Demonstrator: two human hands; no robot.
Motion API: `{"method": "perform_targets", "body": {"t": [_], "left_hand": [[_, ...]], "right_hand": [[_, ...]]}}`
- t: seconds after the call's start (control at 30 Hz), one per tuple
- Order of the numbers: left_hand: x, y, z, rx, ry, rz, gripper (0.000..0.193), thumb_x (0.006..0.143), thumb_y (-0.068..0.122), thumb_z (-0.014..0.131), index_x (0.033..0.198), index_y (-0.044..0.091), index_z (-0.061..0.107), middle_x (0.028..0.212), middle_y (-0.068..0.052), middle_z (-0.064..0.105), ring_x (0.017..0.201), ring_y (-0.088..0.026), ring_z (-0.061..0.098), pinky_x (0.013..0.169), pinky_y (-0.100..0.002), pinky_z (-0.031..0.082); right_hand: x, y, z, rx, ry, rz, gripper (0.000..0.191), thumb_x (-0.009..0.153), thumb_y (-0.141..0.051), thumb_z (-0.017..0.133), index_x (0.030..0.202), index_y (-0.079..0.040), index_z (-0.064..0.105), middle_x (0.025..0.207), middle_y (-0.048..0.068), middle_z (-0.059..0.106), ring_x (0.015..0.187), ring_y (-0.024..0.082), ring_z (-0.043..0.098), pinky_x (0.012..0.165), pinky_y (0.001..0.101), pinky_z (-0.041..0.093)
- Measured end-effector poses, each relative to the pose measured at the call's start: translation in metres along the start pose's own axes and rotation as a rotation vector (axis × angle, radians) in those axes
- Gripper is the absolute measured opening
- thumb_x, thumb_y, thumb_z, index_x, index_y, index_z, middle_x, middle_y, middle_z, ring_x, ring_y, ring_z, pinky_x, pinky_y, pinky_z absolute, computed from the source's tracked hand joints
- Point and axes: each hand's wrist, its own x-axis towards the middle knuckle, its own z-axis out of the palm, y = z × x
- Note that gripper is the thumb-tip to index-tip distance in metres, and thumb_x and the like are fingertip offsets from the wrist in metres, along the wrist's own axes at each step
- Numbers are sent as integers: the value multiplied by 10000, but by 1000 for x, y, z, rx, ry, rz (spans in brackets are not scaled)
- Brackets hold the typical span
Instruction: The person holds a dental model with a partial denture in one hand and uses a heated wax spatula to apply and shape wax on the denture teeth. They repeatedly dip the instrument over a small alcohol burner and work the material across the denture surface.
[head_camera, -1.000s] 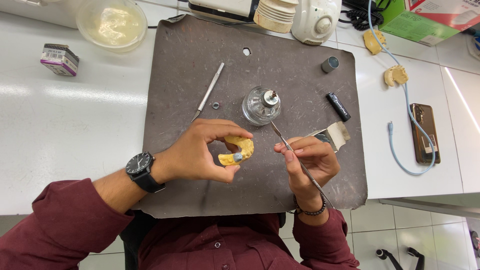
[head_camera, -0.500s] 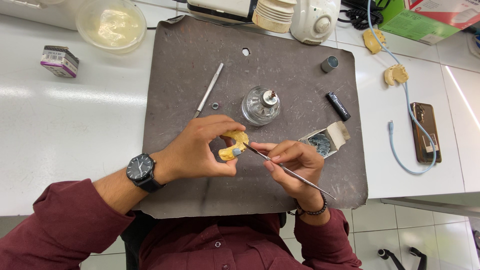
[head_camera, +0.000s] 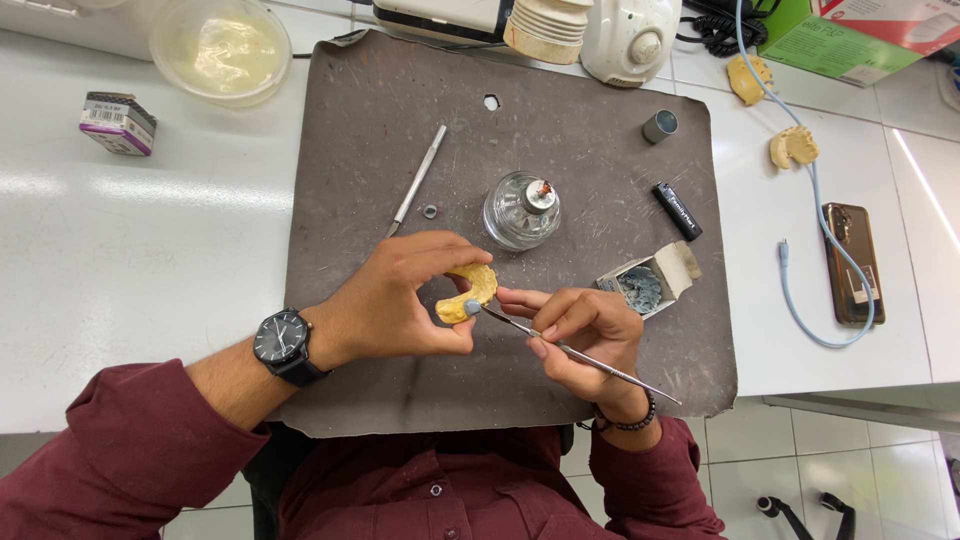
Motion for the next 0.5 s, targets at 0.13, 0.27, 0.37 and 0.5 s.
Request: {"method": "perform_targets", "body": {"t": [0.13, 0.27, 0.37, 0.5], "left_hand": [[-1, 1, 0, -4, 4, 0, 571, 689, 132, 811, 1224, 9, 655, 1073, -85, 719, 926, -176, 743, 822, -294, 618], [0, 0, 0, 0, -2, -1, 572, 689, 138, 815, 1223, 7, 653, 1082, -91, 717, 930, -184, 742, 827, -298, 617], [0, 1, 0, -4, 4, -1, 569, 688, 136, 812, 1219, 6, 656, 1080, -91, 719, 931, -187, 743, 829, -301, 616], [0, 1, 0, 4, 3, -1, 567, 687, 139, 814, 1215, 4, 655, 1080, -94, 717, 933, -192, 740, 832, -303, 616]], "right_hand": [[0, 0, 0, -22, -1, -9, 156, 850, 69, 711, 836, -18, 583, 817, 146, 702, 1047, 366, 769, 1081, 578, 599], [0, 1, -1, -25, -1, -6, 151, 849, 64, 712, 833, -18, 587, 814, 146, 706, 1041, 367, 769, 1082, 577, 599], [0, 1, 0, -35, 4, -11, 155, 848, 65, 714, 832, -19, 585, 818, 147, 714, 1044, 366, 770, 1075, 574, 600], [-1, 0, 1, -21, 17, -1, 163, 853, 80, 714, 835, -16, 583, 818, 145, 708, 1025, 354, 770, 1089, 580, 593]]}}
